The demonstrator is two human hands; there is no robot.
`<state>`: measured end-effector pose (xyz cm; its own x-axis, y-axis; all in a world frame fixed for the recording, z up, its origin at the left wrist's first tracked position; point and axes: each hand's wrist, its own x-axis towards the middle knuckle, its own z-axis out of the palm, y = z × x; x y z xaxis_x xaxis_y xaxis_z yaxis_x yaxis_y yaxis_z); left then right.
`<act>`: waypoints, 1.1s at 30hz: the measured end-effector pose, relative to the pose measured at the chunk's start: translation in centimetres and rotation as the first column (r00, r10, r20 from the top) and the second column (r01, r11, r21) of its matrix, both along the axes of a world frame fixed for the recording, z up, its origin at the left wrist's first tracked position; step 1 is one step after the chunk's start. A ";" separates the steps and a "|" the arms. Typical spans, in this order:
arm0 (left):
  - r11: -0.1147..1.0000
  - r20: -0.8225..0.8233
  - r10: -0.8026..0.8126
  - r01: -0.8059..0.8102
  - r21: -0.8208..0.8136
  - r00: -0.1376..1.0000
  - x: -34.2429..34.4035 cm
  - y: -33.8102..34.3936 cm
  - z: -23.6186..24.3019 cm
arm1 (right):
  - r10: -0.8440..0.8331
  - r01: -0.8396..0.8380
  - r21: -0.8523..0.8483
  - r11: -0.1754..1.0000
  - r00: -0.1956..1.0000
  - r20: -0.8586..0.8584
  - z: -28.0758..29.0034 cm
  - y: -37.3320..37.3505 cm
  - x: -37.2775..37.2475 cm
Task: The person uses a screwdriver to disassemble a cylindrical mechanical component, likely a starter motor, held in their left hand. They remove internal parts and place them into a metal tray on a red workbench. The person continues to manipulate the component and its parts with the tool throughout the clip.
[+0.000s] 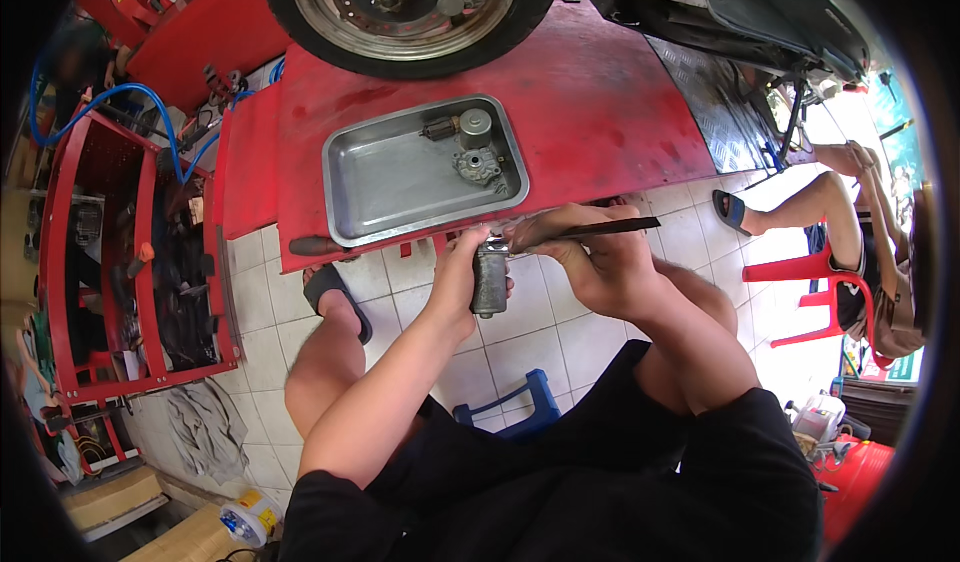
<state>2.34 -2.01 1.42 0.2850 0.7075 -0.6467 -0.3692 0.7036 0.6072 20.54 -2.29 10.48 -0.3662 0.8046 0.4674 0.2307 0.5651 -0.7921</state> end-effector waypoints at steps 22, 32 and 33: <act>0.964 -0.211 0.165 -0.113 0.239 0.963 -3.7 4.6 -2.8 | -0.121 0.068 0.126 0.990 0.870 0.477 0.2 2.6 4.4; 0.903 -0.603 0.240 0.054 0.426 0.761 -3.9 5.7 -1.3 | -0.094 0.018 0.158 0.987 0.868 0.488 2.2 2.0 6.6; 0.876 -0.600 0.271 0.066 0.477 0.753 -4.1 6.8 -1.3 | -0.104 0.023 0.166 0.986 0.862 0.497 2.3 1.9 7.1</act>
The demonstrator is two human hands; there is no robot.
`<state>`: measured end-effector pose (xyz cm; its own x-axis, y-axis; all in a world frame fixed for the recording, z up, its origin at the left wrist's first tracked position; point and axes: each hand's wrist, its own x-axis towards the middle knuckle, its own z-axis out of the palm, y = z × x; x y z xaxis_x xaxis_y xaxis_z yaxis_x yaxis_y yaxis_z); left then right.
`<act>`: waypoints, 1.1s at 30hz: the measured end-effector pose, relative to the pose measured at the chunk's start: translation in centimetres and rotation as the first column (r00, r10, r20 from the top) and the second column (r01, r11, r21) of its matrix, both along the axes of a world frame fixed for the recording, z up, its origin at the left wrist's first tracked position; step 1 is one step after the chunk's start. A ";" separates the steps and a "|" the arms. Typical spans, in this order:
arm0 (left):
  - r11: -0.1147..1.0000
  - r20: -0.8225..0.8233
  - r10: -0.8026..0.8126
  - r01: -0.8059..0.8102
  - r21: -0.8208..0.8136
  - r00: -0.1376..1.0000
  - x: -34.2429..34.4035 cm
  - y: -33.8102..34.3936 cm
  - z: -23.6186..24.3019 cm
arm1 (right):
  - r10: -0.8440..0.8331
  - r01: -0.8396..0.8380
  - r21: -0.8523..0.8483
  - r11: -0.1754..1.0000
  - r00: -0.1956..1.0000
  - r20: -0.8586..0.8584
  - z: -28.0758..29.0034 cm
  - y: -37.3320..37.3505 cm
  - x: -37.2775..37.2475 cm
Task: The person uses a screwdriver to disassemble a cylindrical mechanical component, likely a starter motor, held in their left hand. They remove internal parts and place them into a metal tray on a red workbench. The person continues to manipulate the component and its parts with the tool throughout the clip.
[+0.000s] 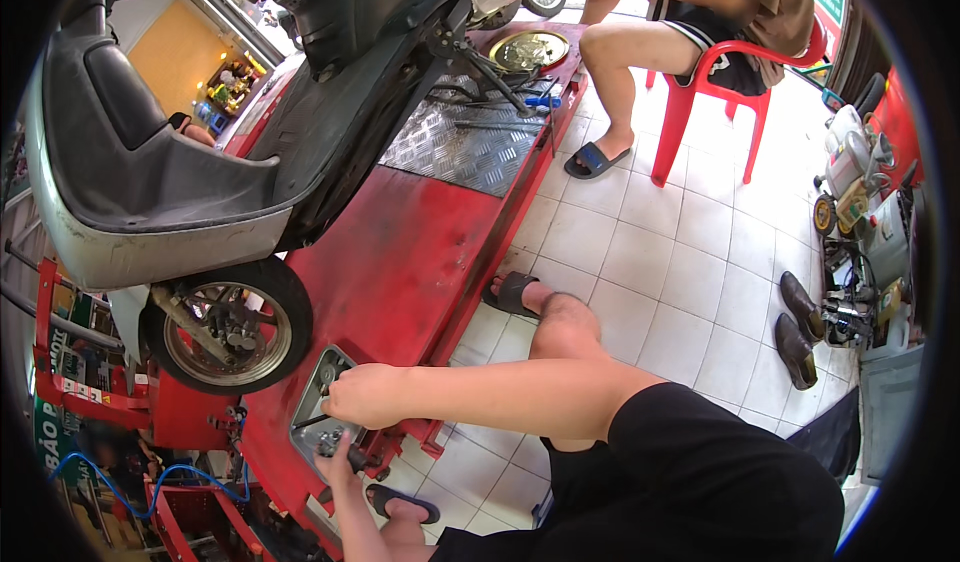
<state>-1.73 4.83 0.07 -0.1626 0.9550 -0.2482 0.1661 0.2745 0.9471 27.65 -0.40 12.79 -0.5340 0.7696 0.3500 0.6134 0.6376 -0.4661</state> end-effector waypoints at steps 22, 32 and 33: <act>0.981 -0.916 0.058 -0.193 -0.021 0.397 0.8 6.6 -0.8 | -0.028 0.029 -0.011 1.000 0.998 0.057 -1.4 1.4 1.1; 0.994 -0.821 0.102 -0.023 0.108 0.562 -5.4 4.0 -1.7 | -0.125 0.127 -0.096 0.987 0.992 0.031 -1.0 1.2 2.8; 0.994 -0.810 0.101 -0.032 0.102 0.578 -7.1 3.3 -1.7 | -0.134 0.132 -0.103 0.986 0.991 -0.009 -1.1 1.3 2.7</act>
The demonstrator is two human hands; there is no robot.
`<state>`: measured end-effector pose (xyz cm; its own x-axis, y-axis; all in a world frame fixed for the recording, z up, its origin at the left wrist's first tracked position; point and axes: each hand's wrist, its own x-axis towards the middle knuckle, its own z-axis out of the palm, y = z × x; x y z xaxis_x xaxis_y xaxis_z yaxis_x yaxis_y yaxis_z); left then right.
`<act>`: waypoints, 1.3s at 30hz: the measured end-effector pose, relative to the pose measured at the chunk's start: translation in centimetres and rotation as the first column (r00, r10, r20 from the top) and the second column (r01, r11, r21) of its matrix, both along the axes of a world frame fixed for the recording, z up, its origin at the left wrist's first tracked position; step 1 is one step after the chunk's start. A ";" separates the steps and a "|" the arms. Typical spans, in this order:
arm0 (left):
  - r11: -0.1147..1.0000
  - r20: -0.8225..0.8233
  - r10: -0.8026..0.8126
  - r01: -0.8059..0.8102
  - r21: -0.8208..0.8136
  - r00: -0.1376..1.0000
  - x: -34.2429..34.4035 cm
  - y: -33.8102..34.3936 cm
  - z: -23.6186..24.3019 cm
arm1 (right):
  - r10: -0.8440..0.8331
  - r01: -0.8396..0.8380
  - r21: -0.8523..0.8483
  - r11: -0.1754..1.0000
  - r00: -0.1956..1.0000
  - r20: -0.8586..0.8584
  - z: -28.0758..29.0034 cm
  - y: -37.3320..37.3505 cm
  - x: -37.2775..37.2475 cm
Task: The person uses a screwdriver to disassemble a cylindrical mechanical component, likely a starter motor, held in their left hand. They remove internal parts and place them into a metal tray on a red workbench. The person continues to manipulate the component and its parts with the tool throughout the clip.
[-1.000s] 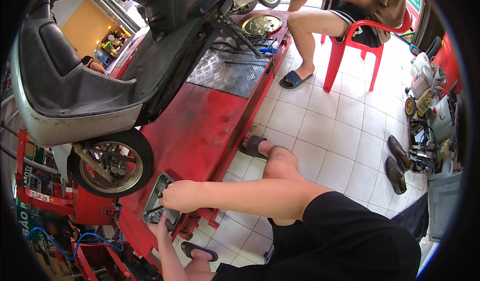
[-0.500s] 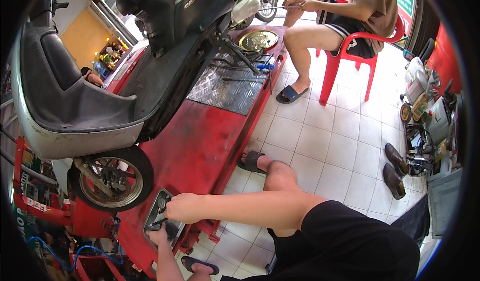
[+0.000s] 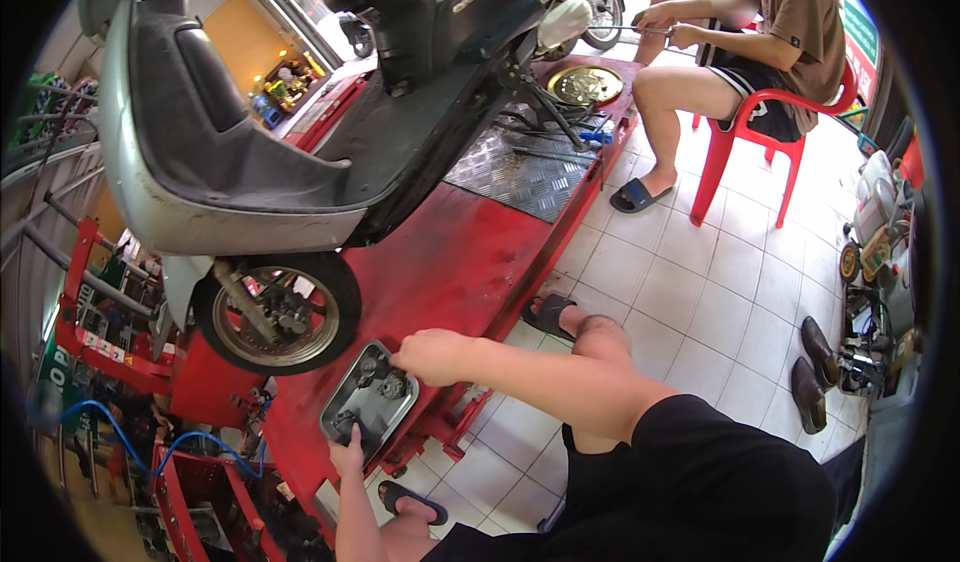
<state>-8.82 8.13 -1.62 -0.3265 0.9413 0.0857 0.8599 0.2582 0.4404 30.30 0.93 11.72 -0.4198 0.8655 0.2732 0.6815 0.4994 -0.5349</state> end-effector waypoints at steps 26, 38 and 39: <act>0.310 0.231 -0.845 0.794 -0.524 0.483 9.1 -10.1 2.0 | -0.341 0.337 0.054 0.940 0.935 0.101 -9.4 3.0 -6.4; 0.366 0.204 -0.823 0.769 -0.524 0.530 7.9 -10.0 3.1 | -0.449 0.448 -0.043 0.893 0.894 -0.006 -10.1 10.2 -11.3; 0.354 0.204 -0.824 0.761 -0.544 0.528 8.0 -10.1 3.0 | -0.462 0.462 -0.038 0.886 0.887 0.025 -10.1 11.1 -11.9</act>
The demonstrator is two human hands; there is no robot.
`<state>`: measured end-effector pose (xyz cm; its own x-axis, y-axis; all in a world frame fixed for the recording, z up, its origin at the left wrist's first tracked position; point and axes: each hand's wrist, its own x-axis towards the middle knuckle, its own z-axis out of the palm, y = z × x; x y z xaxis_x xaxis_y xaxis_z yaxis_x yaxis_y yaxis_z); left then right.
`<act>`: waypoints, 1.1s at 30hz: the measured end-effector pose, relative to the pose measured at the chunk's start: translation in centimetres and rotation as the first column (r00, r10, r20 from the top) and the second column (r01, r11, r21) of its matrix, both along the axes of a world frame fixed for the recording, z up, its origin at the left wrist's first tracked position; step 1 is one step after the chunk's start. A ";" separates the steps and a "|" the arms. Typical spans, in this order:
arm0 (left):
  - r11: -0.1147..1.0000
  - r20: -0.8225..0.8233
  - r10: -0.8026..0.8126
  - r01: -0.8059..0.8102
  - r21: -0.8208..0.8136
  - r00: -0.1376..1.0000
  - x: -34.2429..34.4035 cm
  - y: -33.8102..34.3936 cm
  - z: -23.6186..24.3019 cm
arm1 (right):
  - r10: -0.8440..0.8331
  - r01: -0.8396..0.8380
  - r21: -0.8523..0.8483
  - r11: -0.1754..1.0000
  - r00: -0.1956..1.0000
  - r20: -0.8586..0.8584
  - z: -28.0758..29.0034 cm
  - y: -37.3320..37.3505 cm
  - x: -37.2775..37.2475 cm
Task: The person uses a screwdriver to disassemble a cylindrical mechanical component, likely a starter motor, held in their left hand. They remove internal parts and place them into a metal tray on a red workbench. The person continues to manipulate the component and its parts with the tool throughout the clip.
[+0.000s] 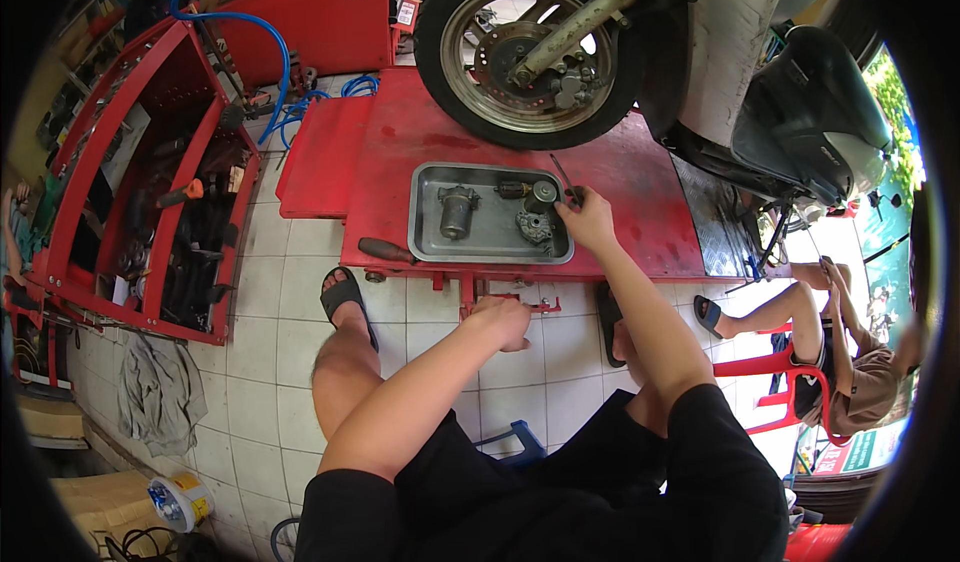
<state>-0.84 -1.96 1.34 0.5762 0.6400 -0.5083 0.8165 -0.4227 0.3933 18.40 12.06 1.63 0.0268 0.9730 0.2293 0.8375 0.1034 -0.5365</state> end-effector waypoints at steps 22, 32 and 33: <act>0.968 0.178 0.213 -0.232 0.092 0.961 -0.7 1.5 1.1 | -0.183 0.200 0.008 0.980 0.907 -0.379 0.1 1.1 0.2; 0.786 0.817 0.417 -0.610 -0.104 0.398 0.3 3.9 0.5 | -0.570 -0.474 -0.482 0.737 -0.054 -0.820 3.3 -3.3 -0.6; 0.792 0.919 0.332 -0.593 -0.148 0.214 0.0 4.5 0.5 | -0.580 -0.514 -0.472 0.717 -0.063 -0.812 4.5 -4.8 -2.2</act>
